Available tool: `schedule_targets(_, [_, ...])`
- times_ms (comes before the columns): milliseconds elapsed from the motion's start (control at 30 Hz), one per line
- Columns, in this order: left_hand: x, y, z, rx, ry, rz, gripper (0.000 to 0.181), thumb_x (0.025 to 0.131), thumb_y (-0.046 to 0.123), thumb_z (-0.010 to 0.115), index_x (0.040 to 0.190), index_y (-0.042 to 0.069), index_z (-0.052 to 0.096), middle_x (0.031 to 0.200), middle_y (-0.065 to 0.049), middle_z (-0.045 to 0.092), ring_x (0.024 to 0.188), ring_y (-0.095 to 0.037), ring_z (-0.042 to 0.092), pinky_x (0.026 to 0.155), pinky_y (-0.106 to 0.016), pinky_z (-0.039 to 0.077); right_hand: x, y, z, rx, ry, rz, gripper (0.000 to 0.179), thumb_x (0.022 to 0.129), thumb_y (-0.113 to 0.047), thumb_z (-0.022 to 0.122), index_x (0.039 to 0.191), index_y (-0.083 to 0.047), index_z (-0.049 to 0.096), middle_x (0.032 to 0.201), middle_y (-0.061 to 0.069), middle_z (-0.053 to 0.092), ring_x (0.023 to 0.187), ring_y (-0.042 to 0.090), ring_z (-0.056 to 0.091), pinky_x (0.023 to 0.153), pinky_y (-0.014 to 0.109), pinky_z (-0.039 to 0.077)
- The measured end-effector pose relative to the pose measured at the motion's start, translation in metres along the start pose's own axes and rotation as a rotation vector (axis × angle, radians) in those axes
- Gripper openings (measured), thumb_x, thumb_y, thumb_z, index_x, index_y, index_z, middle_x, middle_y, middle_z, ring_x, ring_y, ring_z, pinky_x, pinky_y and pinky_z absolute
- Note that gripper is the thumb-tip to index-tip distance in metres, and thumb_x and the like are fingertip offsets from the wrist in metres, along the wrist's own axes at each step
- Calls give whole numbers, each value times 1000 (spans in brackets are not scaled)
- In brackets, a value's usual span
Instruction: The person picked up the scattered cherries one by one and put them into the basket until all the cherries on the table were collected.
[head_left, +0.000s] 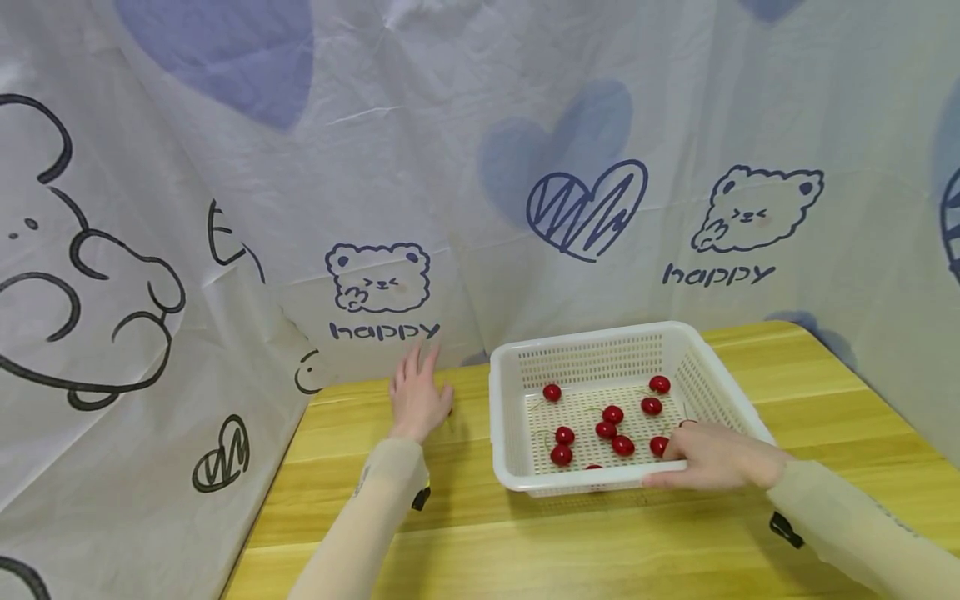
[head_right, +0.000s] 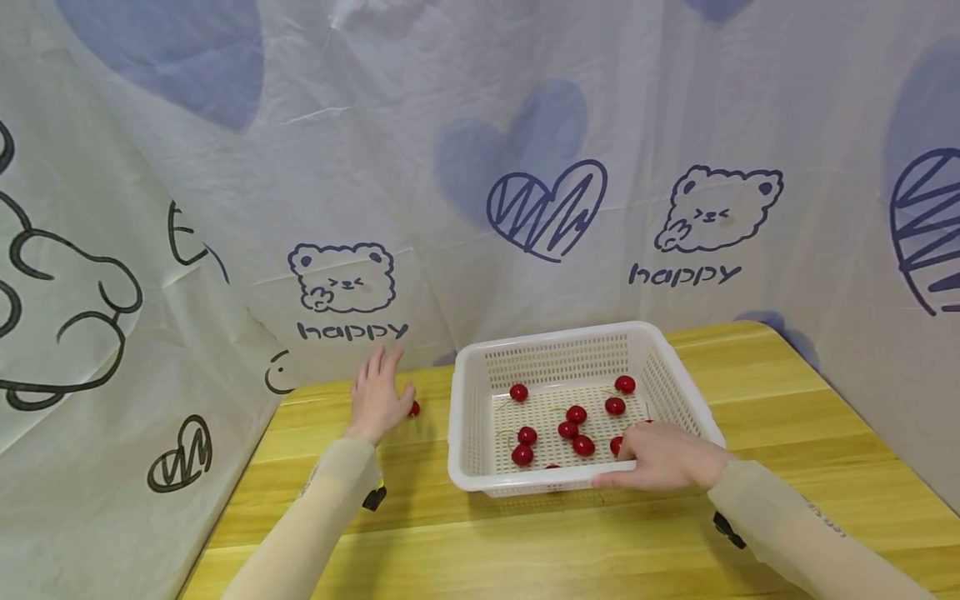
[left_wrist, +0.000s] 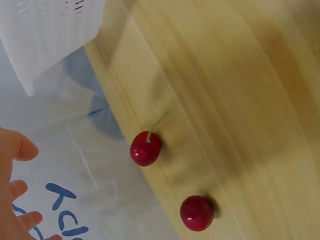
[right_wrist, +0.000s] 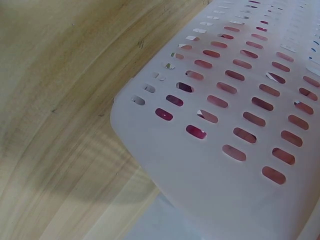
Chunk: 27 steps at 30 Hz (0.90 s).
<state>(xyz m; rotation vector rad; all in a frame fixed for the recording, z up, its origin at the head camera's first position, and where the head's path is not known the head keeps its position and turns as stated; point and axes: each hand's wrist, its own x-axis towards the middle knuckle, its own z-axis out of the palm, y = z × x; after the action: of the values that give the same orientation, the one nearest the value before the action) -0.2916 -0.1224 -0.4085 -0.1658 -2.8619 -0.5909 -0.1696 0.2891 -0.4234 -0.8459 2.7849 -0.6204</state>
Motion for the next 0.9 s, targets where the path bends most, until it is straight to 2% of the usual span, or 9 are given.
schedule_targets(167, [-5,-6,4,4,-65,-50,68,96,30,58,158,22,31,170,-13,13,153,-48,16,118,-72,15,0,1,0,7,-4,3,47,91,-61,63,56,-31,50,52,-19,28,47,-3,22,47,17,22])
schedule_targets(433, [-11,-12,10,6,-135,-92,64,98,31,57,157,19,34,168,-19,17,152,-52,15,118,-73,16,0,2,2,-1,5,-2,48,91,-61,63,56,-32,49,53,-20,28,47,-4,22,47,16,22])
schedule_targets(700, [-14,-16,17,29,-210,-102,62,98,30,57,154,16,38,165,-22,21,147,-56,24,115,-73,24,-1,2,1,-11,3,5,48,90,-61,63,56,-32,50,53,-19,28,48,-3,22,48,17,22])
schedule_targets(900, [-17,-15,17,45,-266,-99,60,98,30,56,153,14,39,164,-22,25,145,-53,31,112,-71,32,0,2,1,-4,-1,2,47,91,-61,63,56,-32,50,53,-19,27,47,-3,22,47,17,22])
